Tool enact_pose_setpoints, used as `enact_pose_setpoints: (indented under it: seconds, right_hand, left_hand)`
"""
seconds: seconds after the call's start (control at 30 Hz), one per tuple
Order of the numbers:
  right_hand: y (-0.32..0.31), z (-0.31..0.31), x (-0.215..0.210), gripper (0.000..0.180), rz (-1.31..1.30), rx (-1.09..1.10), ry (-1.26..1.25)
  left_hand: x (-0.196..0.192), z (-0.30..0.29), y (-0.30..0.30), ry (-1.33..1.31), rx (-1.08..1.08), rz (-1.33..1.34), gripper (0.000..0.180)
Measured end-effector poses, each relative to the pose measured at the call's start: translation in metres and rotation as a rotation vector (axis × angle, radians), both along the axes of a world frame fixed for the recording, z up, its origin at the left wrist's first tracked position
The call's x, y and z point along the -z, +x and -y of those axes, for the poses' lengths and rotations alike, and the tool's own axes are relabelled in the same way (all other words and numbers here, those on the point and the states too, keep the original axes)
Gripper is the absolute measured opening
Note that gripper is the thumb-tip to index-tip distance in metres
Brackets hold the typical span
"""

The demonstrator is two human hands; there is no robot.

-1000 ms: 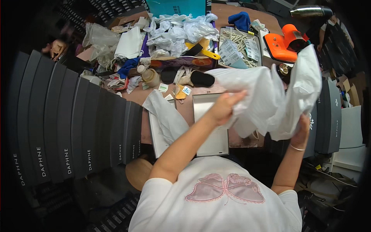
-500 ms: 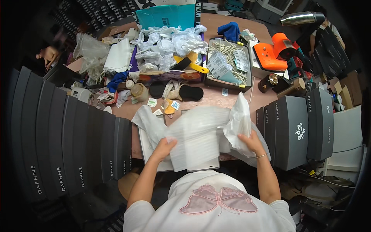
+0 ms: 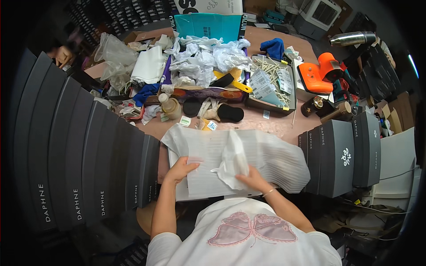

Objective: Packing pairs of shoes into boxes with tissue paper and silica gel/instruction cards.

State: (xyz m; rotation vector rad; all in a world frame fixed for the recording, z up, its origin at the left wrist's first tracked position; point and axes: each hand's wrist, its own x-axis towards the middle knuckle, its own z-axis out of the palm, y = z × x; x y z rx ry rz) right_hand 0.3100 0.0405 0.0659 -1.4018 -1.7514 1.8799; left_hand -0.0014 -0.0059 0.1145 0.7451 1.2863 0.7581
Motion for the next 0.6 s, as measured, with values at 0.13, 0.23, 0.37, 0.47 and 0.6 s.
enact_pose_setpoints:
  seconds: [0.13,0.23,0.37,0.47,0.6]
  right_hand:
    - [-0.016,0.038,0.08,0.075,0.255,-0.091,0.34]
    - [0.013,0.018,-0.015,0.081,0.219,-0.022,0.725]
    - [0.117,-0.025,-0.059,0.088,0.56,0.506,0.845]
    - [0.164,-0.036,-0.002,0.046,0.067,0.513,0.117]
    - [0.049,0.002,-0.051,0.023,0.003,0.108,0.281]
  left_hand:
    - [0.036,0.007,0.046,0.004,0.104,0.024,0.029]
    - [0.023,0.013,0.059,-0.017,0.024,0.112,0.029]
    - [0.023,0.016,0.065,0.056,0.075,-0.014,0.026]
    - [0.011,0.01,0.078,0.033,0.106,-0.128,0.029]
    - [0.025,0.022,0.089,-0.023,0.001,0.102,0.03]
